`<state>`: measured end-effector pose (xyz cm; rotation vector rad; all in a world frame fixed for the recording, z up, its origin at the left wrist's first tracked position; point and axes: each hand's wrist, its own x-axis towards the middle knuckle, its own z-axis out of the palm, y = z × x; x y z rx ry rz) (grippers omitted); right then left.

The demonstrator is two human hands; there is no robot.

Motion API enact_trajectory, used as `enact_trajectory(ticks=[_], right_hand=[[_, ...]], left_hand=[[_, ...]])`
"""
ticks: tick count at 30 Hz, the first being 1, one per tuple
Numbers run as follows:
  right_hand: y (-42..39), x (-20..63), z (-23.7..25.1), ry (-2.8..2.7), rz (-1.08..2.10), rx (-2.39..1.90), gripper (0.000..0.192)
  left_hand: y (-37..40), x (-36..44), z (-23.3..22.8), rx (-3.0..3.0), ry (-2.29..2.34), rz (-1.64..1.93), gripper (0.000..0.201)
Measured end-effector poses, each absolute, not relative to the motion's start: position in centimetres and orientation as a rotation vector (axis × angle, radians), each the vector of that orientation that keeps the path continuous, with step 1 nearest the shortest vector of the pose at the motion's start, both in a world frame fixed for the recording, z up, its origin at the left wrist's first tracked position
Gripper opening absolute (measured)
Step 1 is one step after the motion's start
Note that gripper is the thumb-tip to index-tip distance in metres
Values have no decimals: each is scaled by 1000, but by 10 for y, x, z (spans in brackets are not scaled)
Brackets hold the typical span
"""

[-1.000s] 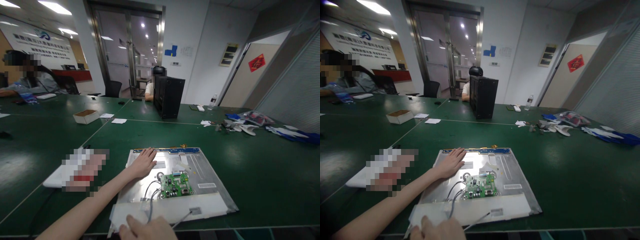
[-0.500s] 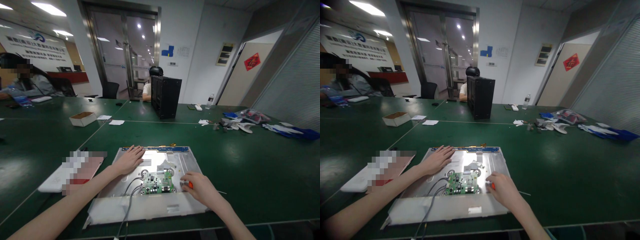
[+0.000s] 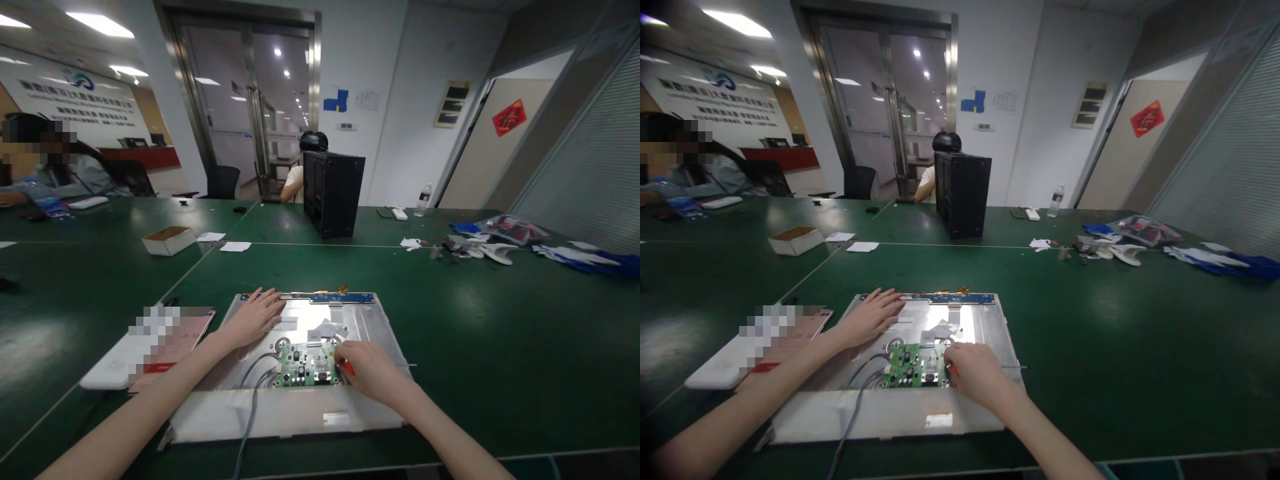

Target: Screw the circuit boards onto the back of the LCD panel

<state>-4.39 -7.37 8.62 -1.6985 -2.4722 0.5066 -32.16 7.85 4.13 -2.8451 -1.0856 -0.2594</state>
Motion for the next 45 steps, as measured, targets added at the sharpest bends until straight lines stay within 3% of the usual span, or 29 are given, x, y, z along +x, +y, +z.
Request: enact_trajectory(ticks=[11, 19, 28, 33, 45], right_hand=[[-67, -41, 80, -2555, 351, -1790, 22], [-31, -23, 91, -2537, 199, -1902, 21], [-12, -26, 79, -2515, 250, -1901, 18], [-11, -24, 74, -2463, 277, -1879, 29], [-11, -25, 65, -2399, 287, -1900, 22]], left_hand=[[60, -316, 71, -3178, -1306, -578, 26], [51, -332, 71, -3435, -1458, -390, 20], [55, -340, 67, -3468, -1446, -368, 20], [55, -340, 62, -3436, -1461, -364, 19], [51, -336, 68, -3483, -1404, -353, 18]])
